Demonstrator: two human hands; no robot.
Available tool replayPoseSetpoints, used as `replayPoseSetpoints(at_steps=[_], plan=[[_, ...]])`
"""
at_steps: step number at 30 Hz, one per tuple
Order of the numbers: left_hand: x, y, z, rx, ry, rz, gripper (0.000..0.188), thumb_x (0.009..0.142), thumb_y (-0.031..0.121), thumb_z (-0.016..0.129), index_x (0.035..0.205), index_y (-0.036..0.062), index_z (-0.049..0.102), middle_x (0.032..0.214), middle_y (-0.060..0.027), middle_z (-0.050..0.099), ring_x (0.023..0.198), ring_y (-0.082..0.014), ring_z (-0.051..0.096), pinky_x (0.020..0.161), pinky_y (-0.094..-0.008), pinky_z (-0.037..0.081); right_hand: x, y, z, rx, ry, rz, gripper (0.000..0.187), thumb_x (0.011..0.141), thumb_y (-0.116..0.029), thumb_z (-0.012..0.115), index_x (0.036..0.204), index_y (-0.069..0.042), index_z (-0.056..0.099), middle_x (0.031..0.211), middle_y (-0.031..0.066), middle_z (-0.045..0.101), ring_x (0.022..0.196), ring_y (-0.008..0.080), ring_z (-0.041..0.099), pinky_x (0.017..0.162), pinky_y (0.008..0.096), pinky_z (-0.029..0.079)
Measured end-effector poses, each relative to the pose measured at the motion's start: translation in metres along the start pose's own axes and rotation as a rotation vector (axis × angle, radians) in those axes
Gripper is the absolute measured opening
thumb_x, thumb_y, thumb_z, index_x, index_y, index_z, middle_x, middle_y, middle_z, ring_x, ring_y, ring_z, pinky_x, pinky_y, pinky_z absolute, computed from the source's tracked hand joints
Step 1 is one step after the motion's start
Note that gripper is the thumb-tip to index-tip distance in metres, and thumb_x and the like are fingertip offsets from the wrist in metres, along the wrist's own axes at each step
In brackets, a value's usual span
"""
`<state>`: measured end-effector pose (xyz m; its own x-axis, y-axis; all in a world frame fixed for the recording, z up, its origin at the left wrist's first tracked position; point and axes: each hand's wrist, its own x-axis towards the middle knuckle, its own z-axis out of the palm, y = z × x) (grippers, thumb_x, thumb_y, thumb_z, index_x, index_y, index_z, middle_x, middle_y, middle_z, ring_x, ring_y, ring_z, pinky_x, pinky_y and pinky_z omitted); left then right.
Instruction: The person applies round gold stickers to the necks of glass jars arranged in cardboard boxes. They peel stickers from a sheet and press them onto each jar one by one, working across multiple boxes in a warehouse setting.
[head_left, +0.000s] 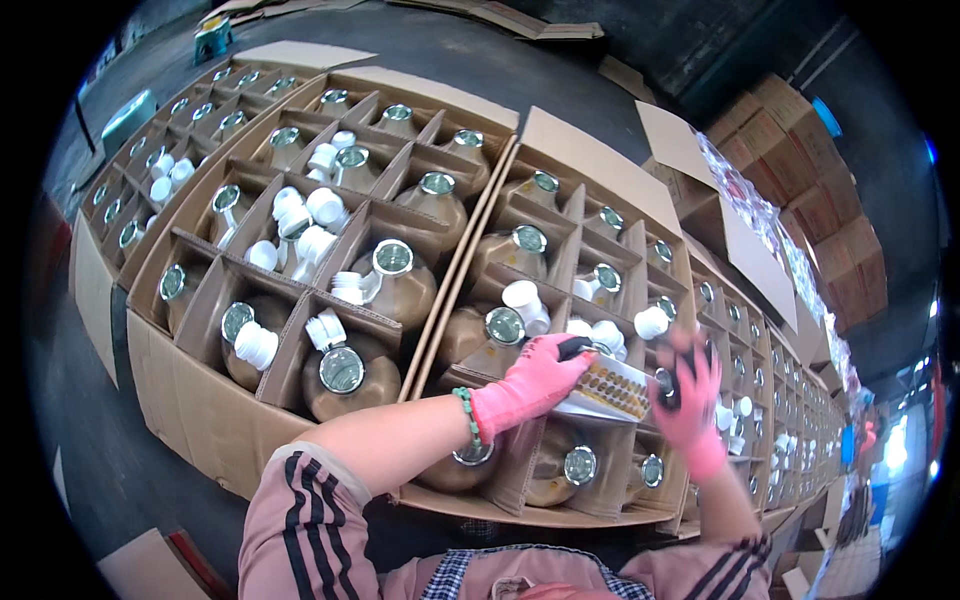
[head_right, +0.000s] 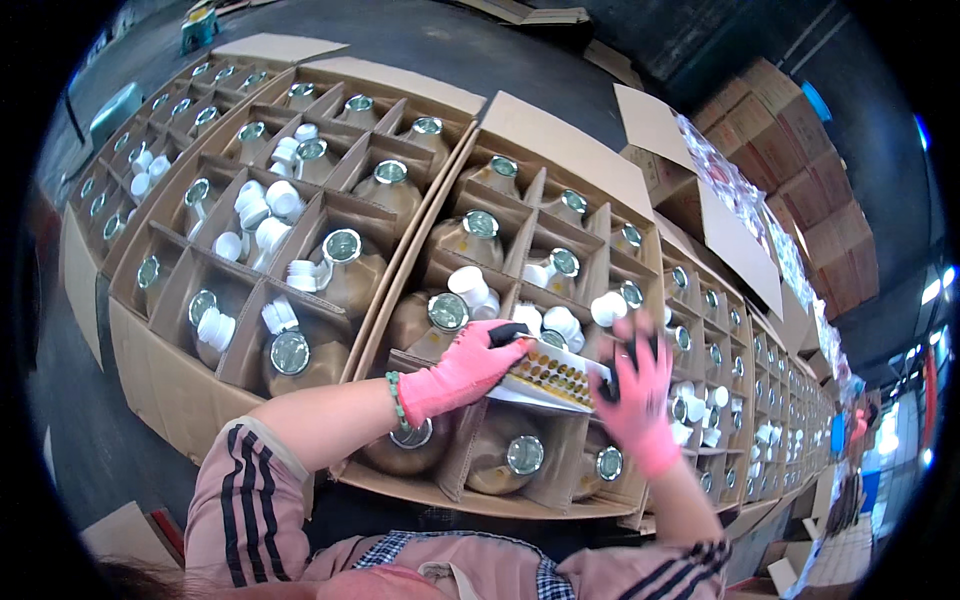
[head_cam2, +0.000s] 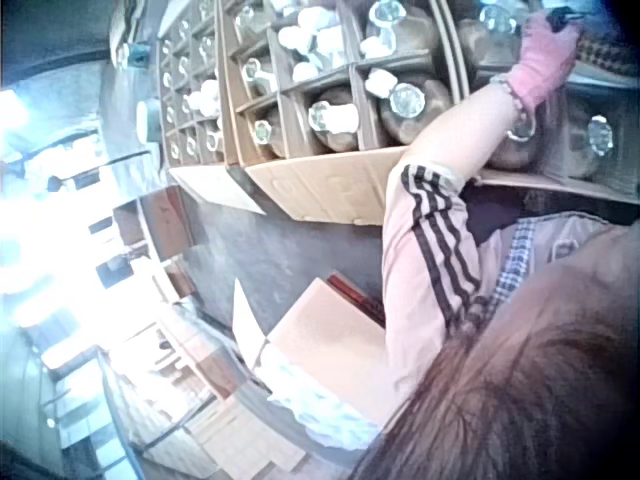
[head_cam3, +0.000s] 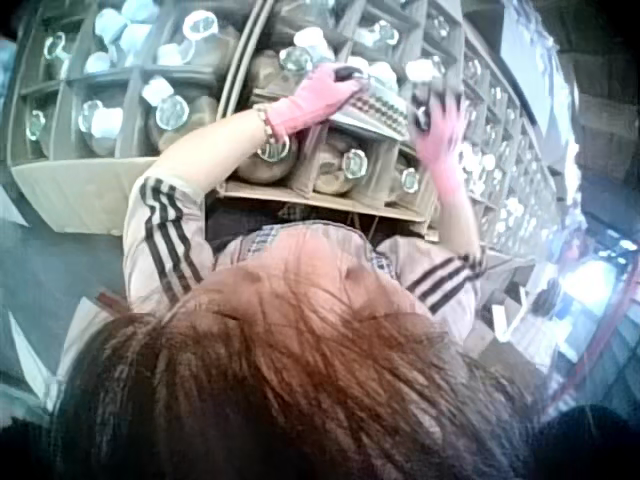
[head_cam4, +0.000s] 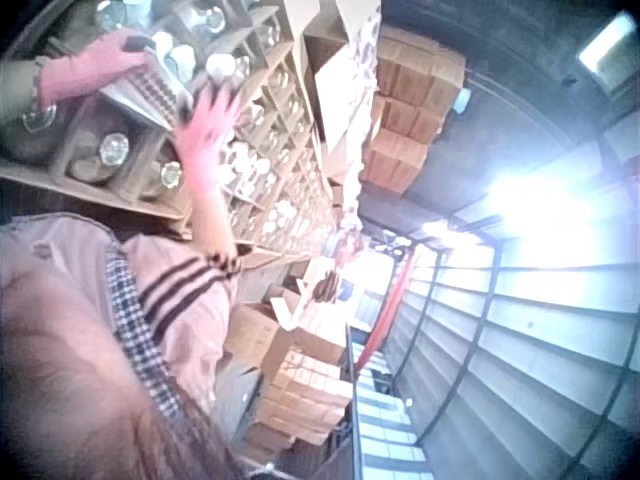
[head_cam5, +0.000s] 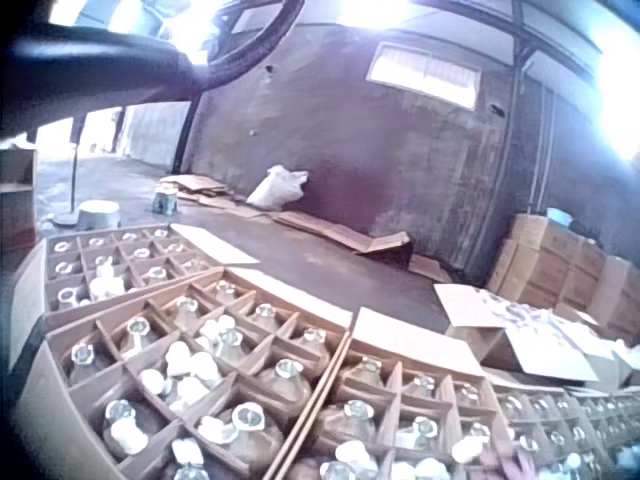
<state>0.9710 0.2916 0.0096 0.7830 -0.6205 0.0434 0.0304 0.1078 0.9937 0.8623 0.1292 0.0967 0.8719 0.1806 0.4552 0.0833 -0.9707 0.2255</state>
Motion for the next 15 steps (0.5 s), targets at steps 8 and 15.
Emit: replayPoseSetpoints(at_steps=[8,15], plan=[[0.01,-0.01,0.003,0.071,-0.013,0.1,0.018,0.079,0.016,0.061,0.086,-0.0007,0.06,0.073,0.0018,0.057,0.069,-0.0047,0.048,0.062,-0.0207,0.041,-0.193,-0.034,-0.027,0.329,-0.348,0.438,0.052,0.061,-0.024,0.067,0.106,-0.004,0.049,0.121,0.0161,0.041,0.115,0.0371,0.033,0.092,0.0473,0.028],[-0.002,-0.01,0.011,-0.203,0.265,-0.015,0.017,0.077,0.013,0.062,0.09,0.0022,0.061,0.08,-0.0001,0.06,0.071,-0.0067,0.054,0.066,-0.0214,0.044,-0.203,-0.027,-0.016,0.328,-0.175,0.274,0.07,0.058,-0.056,0.064,0.105,-0.006,0.05,0.12,0.0155,0.043,0.113,0.0368,0.036,0.089,0.048,0.029]])
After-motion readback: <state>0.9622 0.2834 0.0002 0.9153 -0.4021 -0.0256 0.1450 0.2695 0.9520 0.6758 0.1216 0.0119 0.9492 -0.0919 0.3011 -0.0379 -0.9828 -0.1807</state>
